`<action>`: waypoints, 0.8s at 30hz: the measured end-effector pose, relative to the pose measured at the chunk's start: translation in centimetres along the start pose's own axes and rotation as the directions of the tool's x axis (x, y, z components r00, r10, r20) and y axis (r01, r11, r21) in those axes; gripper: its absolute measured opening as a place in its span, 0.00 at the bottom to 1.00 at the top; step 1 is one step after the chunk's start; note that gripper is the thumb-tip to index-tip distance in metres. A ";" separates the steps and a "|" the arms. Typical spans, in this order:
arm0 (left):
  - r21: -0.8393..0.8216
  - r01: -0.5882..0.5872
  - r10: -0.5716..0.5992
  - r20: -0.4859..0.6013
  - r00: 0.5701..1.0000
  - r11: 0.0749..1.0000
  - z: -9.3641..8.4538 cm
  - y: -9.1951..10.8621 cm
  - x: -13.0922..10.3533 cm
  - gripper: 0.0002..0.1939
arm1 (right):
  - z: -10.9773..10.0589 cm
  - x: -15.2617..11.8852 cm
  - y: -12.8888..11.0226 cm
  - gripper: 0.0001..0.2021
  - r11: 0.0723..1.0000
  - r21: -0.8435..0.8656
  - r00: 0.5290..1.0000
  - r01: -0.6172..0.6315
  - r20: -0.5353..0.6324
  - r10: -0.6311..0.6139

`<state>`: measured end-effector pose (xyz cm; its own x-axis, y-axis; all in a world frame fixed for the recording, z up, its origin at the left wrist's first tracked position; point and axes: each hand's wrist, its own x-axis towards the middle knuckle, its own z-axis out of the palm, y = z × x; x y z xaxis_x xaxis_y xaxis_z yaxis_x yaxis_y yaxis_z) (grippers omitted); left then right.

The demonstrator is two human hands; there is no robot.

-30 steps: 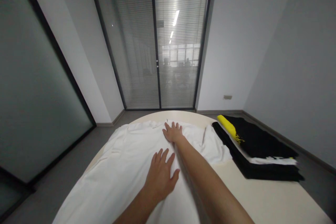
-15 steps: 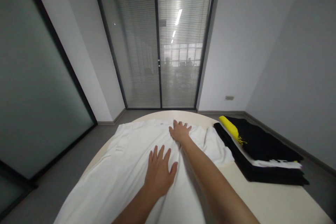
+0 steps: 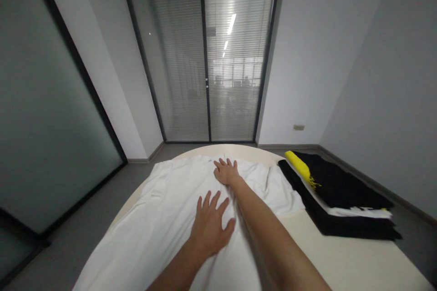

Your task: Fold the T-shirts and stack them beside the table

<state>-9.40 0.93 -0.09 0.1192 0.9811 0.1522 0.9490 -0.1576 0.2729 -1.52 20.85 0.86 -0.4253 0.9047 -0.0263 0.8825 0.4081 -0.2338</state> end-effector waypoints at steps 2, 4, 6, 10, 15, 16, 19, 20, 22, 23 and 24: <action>0.012 0.009 -0.009 0.007 1.000 1.000 0.3 -0.3 0.1 0.32 | 0.0 0.3 -0.4 0.30 0.999 0.039 1.000 -0.004 0.023 0.003; 0.020 0.009 -0.009 0.013 1.000 1.000 0.6 -0.6 0.3 0.33 | -0.3 0.3 -0.5 0.28 0.997 0.060 0.998 0.053 0.015 -0.054; 0.032 0.006 -0.007 0.015 1.000 0.999 0.8 -1.0 0.5 0.34 | -0.8 0.0 -0.4 0.26 0.994 0.062 0.995 0.089 -0.044 -0.086; 0.061 0.014 -0.015 0.014 1.000 0.998 0.8 -1.5 0.8 0.33 | -2.2 -1.5 1.1 0.22 0.998 0.046 0.977 -0.037 -0.207 0.046; 0.118 0.049 -0.048 -0.013 0.999 0.992 0.5 -2.5 1.7 0.31 | -3.6 -4.6 4.0 0.17 0.974 0.024 0.935 -0.224 -0.278 0.222; 0.124 0.056 -0.055 -0.010 0.998 0.991 0.5 -2.9 2.1 0.31 | -3.7 -5.5 4.5 0.17 0.967 0.014 0.928 -0.253 -0.279 0.246; 0.132 0.076 -0.079 0.017 0.997 0.988 0.2 -4.5 3.5 0.32 | -3.6 -8.3 5.6 0.20 0.946 -0.020 0.919 -0.323 -0.246 0.309; 0.128 0.072 -0.076 0.021 0.997 0.989 0.1 -4.9 3.8 0.31 | -3.4 -9.2 5.8 0.22 0.943 -0.026 0.921 -0.333 -0.222 0.319; 0.120 0.047 -0.048 0.004 0.999 0.992 -0.1 -5.3 4.2 0.31 | -2.9 -10.8 6.5 0.25 0.949 -0.036 0.938 -0.314 -0.168 0.304; 0.117 0.027 -0.026 -0.011 1.000 0.993 -0.3 -5.2 4.1 0.30 | -2.5 -11.4 6.9 0.26 0.956 -0.041 0.949 -0.289 -0.140 0.281; 0.117 0.002 0.001 -0.024 1.000 0.993 -0.5 -4.8 3.8 0.28 | -2.2 -11.9 7.3 0.27 0.965 -0.045 0.961 -0.260 -0.111 0.254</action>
<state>-13.65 5.37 -0.38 0.1133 0.9780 0.1749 0.9769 -0.1418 0.1597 10.44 13.39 1.60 -0.1621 0.9865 0.0236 0.9709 0.1637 -0.1751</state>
